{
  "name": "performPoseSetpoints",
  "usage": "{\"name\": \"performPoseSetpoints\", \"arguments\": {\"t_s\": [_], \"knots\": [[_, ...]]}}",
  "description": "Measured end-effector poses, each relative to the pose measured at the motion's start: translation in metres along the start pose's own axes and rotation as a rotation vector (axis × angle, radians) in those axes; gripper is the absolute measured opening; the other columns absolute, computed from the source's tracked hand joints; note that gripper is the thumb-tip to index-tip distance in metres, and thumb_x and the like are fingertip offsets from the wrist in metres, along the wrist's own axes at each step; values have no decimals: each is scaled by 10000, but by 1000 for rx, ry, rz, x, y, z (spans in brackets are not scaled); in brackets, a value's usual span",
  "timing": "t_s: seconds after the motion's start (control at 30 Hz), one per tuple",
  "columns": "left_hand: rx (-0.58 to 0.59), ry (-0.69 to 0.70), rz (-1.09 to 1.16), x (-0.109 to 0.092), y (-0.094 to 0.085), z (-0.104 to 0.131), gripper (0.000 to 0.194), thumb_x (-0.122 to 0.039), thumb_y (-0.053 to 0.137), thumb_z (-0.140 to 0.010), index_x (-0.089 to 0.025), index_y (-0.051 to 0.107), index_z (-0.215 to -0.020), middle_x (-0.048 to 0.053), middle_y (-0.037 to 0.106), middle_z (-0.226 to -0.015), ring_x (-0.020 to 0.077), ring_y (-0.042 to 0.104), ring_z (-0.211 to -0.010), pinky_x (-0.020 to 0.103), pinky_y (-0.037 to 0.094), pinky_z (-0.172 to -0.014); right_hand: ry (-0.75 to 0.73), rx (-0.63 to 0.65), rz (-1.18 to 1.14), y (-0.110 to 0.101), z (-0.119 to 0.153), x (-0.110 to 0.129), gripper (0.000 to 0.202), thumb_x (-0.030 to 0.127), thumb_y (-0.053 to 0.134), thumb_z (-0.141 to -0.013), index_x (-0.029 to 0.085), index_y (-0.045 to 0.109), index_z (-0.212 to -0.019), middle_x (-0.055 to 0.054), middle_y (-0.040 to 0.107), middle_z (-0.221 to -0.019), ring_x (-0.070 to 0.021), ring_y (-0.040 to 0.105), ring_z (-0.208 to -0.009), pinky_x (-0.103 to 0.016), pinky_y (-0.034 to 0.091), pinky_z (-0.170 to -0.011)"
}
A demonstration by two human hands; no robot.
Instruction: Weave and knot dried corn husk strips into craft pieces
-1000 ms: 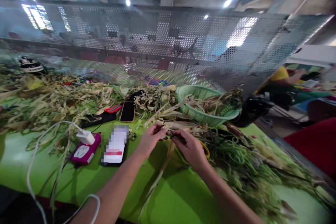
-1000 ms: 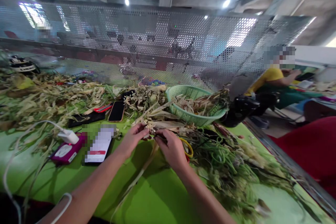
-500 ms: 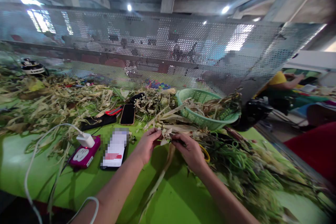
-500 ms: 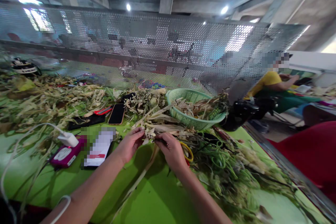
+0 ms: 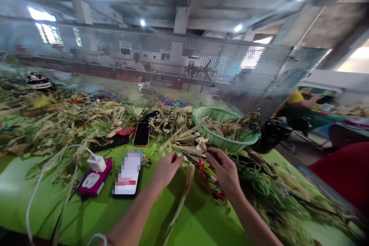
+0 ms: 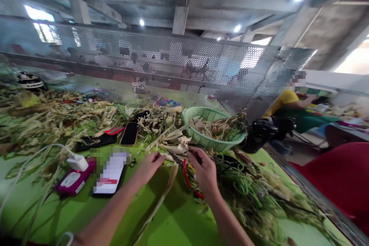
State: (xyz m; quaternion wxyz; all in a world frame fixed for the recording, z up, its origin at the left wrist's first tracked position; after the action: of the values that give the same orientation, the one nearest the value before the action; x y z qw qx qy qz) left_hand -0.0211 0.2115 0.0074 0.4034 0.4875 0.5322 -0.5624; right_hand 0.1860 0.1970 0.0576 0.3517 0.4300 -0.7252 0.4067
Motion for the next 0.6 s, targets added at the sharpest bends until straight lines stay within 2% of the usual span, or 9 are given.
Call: {"name": "performPoseSetpoints", "arguments": {"t_s": [0.1, 0.2, 0.27, 0.33, 0.43, 0.47, 0.53, 0.6], "knots": [[14, 91, -273, -8, 5, 7, 371, -591, 612, -715, -230, 603, -630, 26, 561, -583, 198, 502, -550, 306, 330, -613, 56, -38, -48, -10, -6, -2, 327, 437, 663, -777, 167, 661, -962, -17, 621, -704, -166, 561, -641, -266, 460, -596], [77, 109, -391, -5, 15, 13, 349, -565, 687, -629, -232, 590, -592, 14, 528, -536, 192, 490, -532, 306, 327, -619, 57, -13, -60, -10, -20, 6, 348, 409, 652, -772, 170, 664, -1025, -27, 648, -756, -177, 582, -678, -271, 465, -602], [139, 116, -420, -2, 23, 16, 335, -541, 713, -591, -234, 581, -584, 4, 518, -522, 182, 473, -527, 302, 326, -615, 48, 48, -32, 1, -38, 18, 370, 378, 643, -754, 165, 675, -1055, -33, 668, -777, -177, 589, -666, -268, 458, -572], [170, 154, -442, -3, 28, 17, 309, -509, 719, -583, -236, 576, -593, -1, 528, -542, 173, 460, -538, 295, 324, -614, 26, 165, 36, 23, -65, 32, 393, 343, 622, -748, 145, 683, -1082, -13, 647, -677, -150, 544, -559, -261, 433, -522], [173, 196, -487, -4, 30, 17, 213, -422, 689, -620, -233, 591, -616, -1, 549, -575, 159, 449, -546, 287, 317, -615, -91, 187, 163, 47, -119, 63, 338, 297, 588, -755, 123, 718, -1014, -5, 615, -604, -129, 493, -492, -267, 425, -519], [174, 192, -498, -3, 30, 17, 168, -384, 670, -638, -232, 599, -624, -1, 553, -579, 154, 444, -542, 285, 313, -609, -109, 165, 167, 51, -137, 71, 339, 287, 590, -757, 134, 714, -1032, -12, 634, -653, -136, 523, -542, -273, 445, -564], [165, 167, -490, 0, 28, 15, 89, -304, 630, -658, -226, 604, -625, -3, 558, -580, 145, 438, -538, 278, 304, -595, -162, 86, 175, 51, -165, 84, 401, 271, 616, -756, 170, 668, -1140, -44, 676, -904, -158, 590, -729, -292, 472, -709], [142, 138, -429, 2, 26, 11, 69, -255, 604, -667, -213, 592, -614, -6, 558, -583, 138, 438, -543, 269, 303, -584, -278, -24, 218, 41, -173, 97, 472, 264, 636, -756, 166, 619, -1217, -86, 653, -1082, -177, 610, -814, -322, 477, -782]]}}
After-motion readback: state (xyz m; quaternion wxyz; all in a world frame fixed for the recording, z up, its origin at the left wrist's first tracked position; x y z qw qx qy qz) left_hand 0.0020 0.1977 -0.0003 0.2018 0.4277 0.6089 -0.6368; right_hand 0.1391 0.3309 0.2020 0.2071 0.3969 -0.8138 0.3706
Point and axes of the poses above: each hand's wrist, its own z-axis away from the middle knuckle, its own y-axis out of the palm, x = y × z, the point moved 9 cm from there along -z, towards the middle knuckle
